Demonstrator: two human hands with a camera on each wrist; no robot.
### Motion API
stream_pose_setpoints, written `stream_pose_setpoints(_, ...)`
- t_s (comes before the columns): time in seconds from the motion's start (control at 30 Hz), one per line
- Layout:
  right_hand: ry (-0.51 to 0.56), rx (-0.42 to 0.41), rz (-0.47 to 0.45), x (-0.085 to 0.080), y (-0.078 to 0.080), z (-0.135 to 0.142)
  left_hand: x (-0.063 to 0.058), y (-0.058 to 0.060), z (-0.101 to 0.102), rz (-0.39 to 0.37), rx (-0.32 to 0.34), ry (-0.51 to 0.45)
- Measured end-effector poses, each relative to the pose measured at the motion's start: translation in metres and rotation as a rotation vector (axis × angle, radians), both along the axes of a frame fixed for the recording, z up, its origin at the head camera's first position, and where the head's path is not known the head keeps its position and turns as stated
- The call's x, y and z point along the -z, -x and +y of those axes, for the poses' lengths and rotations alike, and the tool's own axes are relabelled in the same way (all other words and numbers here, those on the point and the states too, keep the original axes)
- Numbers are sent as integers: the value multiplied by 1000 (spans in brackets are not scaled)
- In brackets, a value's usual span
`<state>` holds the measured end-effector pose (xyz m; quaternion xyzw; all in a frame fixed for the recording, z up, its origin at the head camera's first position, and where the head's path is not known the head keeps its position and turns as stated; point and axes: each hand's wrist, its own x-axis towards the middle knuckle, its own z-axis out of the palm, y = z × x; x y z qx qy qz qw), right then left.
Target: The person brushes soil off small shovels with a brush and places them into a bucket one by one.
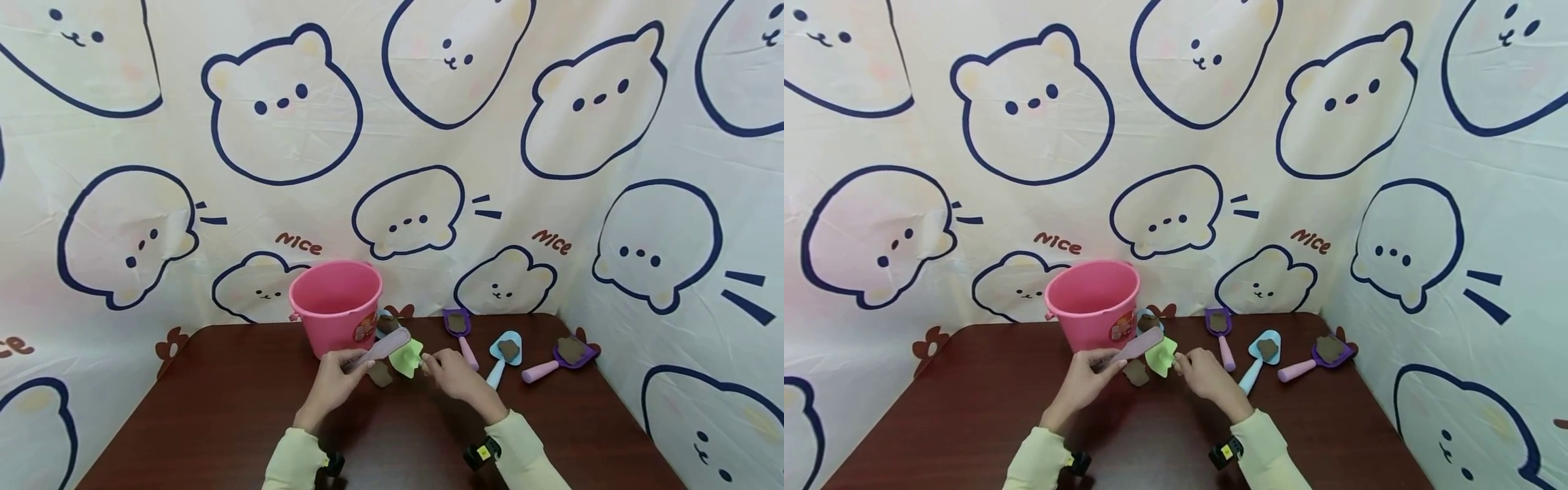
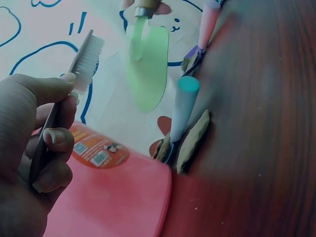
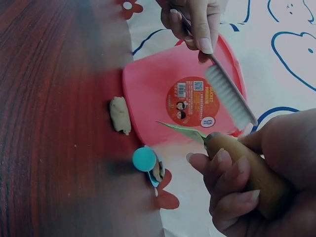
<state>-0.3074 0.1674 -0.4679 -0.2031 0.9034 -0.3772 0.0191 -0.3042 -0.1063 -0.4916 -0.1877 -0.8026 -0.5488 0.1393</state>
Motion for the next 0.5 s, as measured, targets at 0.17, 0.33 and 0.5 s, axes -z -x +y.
stream_pose_setpoints(0.17, 13, 4, -4, 3, 0, -3, 2, -1, 4, -1, 9, 4)
stream_pose_setpoints(0.33, 1, -15, 18, 5, -1, -5, 2, -2, 8, -3, 16, -4)
stream_pose_setpoints(0.5, 10, -44, 6, 6, 0, -7, 1, -3, 12, 7, 23, -18)
